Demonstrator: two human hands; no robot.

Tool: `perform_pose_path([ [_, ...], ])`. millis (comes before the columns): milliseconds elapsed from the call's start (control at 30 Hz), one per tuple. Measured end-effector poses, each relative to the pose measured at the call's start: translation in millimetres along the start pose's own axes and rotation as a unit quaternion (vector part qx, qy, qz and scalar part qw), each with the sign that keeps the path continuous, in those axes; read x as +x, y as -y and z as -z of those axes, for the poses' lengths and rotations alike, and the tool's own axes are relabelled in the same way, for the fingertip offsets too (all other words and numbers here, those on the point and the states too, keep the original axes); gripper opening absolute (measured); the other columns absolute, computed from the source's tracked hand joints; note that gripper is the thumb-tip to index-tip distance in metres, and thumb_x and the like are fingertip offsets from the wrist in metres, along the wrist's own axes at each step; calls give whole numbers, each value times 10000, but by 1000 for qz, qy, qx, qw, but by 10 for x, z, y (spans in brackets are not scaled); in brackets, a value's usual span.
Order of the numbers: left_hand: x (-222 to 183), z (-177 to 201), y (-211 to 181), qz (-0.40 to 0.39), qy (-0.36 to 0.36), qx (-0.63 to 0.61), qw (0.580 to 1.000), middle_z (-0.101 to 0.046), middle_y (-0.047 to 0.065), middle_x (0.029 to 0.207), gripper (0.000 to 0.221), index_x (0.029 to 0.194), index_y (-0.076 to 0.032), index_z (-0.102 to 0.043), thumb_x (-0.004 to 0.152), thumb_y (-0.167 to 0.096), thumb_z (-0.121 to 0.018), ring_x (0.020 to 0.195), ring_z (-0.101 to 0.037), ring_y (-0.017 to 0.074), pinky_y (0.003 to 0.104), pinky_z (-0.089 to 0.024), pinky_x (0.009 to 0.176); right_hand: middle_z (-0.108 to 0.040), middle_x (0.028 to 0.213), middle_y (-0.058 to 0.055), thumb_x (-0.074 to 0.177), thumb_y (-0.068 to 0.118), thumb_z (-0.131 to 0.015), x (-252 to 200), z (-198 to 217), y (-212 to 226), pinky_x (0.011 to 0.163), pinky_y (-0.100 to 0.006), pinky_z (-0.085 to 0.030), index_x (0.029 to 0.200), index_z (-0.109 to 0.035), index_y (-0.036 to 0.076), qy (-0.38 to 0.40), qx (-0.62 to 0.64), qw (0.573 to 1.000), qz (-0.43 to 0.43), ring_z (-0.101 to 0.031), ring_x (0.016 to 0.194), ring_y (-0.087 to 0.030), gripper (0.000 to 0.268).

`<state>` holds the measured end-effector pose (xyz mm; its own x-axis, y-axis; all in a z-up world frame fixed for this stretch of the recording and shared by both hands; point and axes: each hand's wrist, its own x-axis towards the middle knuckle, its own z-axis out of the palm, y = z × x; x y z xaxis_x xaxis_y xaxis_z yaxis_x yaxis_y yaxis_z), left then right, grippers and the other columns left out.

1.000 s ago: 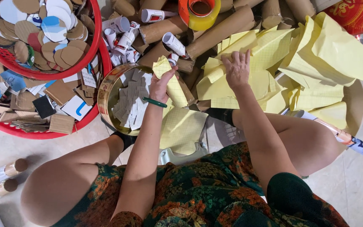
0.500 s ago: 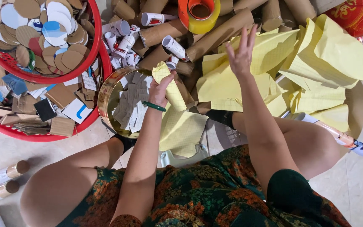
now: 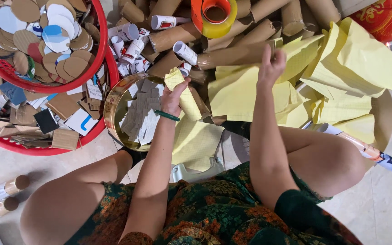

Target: Manually rolling paper labels or inserts and placing them into cardboard tubes for packaging.

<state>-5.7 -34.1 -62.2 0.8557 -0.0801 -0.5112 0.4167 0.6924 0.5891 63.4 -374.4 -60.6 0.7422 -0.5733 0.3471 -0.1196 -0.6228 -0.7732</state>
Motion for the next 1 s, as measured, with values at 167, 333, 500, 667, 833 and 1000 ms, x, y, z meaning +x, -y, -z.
perform_pose_path([
  [167,-26,-9,3,6,9,2,1000,-745,118,1093,347,1206,-49,-646,877,-45,-759,833,-699,185,323,-587,743,-412,752,16,1030,238,-714,-511,150,67,620,-283,-325,735,-465,76,-76,182,975,-100,-349,708,-102,419],
  [333,-15,-1,-25,-6,14,9,1000,-746,116,1124,334,1218,-32,-654,898,-48,-749,894,-711,168,318,-600,783,-475,768,27,1070,346,-642,-413,305,133,644,-277,-342,810,-498,85,-115,269,946,-141,-362,718,-85,396],
  [500,1,21,17,22,-11,9,1000,-746,126,1099,312,1196,-36,-648,894,-32,-723,844,-711,187,324,-595,745,-550,751,-30,1031,486,-554,-75,367,18,730,-357,-467,1029,-601,64,-198,486,766,-372,-402,592,-139,424],
  [667,22,38,90,23,5,2,1000,-752,142,1101,285,1186,-20,-655,908,-19,-720,827,-699,183,316,-587,737,-631,954,-118,1051,438,-428,211,207,-169,949,-429,-516,1249,-528,56,-116,644,607,-452,-611,767,-228,441],
  [833,55,60,95,20,4,11,1000,-750,148,1088,272,1174,-24,-656,913,-24,-732,790,-689,186,321,-577,697,-673,1059,-180,1068,384,-383,309,91,1074,958,-463,-532,1278,-512,-10,-62,752,464,-464,-669,878,-280,464],
  [1000,74,57,61,25,-10,29,999,-752,142,1083,294,1173,-41,-655,892,-45,-741,779,-699,191,336,-585,688,-583,922,-227,1195,185,-621,-412,-1115,5,772,-419,-437,1109,-558,-75,142,487,819,-268,-524,805,-299,281],
])
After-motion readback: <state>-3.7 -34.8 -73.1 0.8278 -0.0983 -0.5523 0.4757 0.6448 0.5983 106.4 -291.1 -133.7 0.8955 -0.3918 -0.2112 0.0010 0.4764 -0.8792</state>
